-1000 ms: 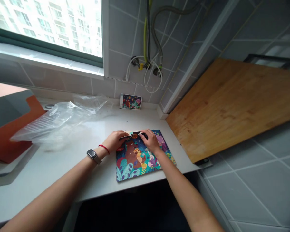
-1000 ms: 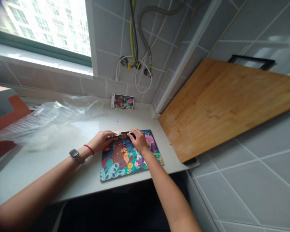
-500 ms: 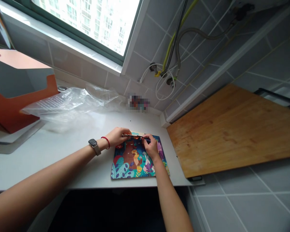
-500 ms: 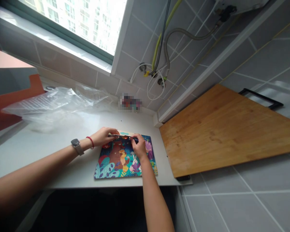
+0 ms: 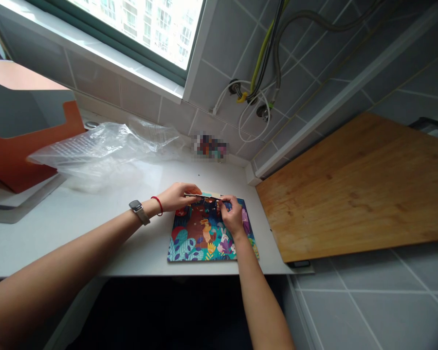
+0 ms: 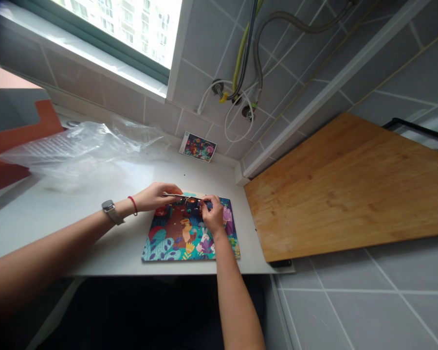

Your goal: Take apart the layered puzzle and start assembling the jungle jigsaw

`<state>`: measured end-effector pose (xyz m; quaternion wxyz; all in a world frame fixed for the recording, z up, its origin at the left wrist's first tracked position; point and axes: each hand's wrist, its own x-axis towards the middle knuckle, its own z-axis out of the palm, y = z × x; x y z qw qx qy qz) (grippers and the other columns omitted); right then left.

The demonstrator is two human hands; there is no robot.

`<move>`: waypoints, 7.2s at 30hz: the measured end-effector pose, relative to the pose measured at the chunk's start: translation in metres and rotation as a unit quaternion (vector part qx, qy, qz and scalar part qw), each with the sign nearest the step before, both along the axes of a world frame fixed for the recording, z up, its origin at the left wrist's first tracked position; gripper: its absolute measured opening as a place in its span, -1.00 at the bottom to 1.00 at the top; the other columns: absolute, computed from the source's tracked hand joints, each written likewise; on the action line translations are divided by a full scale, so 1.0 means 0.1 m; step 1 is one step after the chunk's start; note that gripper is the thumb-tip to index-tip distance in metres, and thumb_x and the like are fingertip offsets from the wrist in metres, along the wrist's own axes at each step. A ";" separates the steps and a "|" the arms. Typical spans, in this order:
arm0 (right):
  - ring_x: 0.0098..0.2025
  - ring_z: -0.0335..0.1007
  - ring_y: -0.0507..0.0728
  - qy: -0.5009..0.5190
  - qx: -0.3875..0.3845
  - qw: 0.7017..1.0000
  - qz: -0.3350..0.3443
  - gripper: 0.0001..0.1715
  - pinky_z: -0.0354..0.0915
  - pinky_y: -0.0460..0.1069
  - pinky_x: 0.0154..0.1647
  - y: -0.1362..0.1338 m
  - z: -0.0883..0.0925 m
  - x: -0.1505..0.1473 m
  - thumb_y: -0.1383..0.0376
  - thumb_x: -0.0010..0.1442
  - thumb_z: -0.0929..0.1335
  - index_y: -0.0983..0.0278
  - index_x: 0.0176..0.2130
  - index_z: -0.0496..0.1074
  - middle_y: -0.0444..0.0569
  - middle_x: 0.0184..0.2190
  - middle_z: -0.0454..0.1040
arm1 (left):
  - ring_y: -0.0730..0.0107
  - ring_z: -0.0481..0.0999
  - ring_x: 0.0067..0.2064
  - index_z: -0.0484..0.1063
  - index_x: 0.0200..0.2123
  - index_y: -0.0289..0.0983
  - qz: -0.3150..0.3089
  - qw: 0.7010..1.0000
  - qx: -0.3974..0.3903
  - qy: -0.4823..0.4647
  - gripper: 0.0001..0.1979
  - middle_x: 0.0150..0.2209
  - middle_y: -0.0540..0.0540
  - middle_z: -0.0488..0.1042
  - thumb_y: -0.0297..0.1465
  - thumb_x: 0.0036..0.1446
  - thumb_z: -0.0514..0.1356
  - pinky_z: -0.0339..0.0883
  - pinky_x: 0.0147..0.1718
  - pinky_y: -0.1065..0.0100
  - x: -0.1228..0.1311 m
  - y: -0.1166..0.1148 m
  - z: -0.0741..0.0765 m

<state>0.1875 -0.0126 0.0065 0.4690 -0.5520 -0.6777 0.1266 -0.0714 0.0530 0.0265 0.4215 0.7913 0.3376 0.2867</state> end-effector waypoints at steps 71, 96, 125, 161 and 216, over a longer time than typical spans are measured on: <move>-0.33 0.51 0.16 0.073 -0.257 0.964 -0.009 -0.59 0.39 -0.02 -0.46 -0.08 0.30 0.32 0.12 0.12 0.40 0.23 -0.06 0.58 0.00 -0.17 0.64 | 0.08 0.60 -0.10 0.46 0.15 -0.13 -0.022 0.981 0.012 0.192 -0.20 -0.04 -0.14 0.59 -0.28 -0.26 0.51 0.43 -0.18 0.31 -0.13 0.03 -0.04; -0.25 0.51 0.17 0.065 -0.225 0.971 0.045 -0.68 0.46 0.08 -0.15 0.01 0.30 0.21 0.10 0.04 0.55 0.26 -0.26 0.65 0.02 -0.30 0.60 | 0.18 0.60 -0.14 0.66 -0.14 -0.17 -0.072 0.995 -0.019 0.073 -0.61 -0.17 -0.07 0.68 -0.26 -0.12 0.43 0.39 -0.16 0.31 -0.06 0.07 -0.13; 0.01 0.44 0.23 -0.170 -0.257 0.951 0.022 -0.43 0.34 0.13 0.13 0.09 0.27 0.11 0.16 -0.11 0.63 0.21 -0.09 0.55 -0.03 -0.08 0.45 | 0.33 0.57 -0.29 0.69 -0.24 -0.19 -0.048 0.998 0.030 -0.032 -0.75 -0.31 -0.03 0.68 -0.28 -0.04 0.42 0.39 -0.26 0.37 -0.17 0.10 0.07; -0.29 0.56 0.13 0.465 -0.254 0.848 0.003 -0.39 0.49 0.00 -0.29 -0.30 0.29 -1.04 -0.17 0.02 0.53 0.17 -0.15 0.40 -0.06 -0.24 0.58 | 0.31 0.62 -0.32 0.62 -0.27 -0.28 -0.064 0.971 -0.151 -0.174 -0.64 -0.30 -0.12 0.66 -0.22 -0.13 0.51 0.57 -0.32 0.31 -0.07 0.03 0.04; -0.35 0.54 0.02 0.585 -0.199 0.784 0.058 -0.57 0.45 -0.12 -0.38 0.46 0.12 -0.08 0.26 -0.18 0.68 0.26 -0.29 0.57 -0.15 -0.36 0.62 | 0.15 0.66 -0.03 0.59 -0.31 -0.24 0.031 0.994 0.101 -0.003 -0.92 0.23 -0.23 0.45 -0.36 0.13 0.31 0.63 -0.05 0.12 0.29 0.27 -0.10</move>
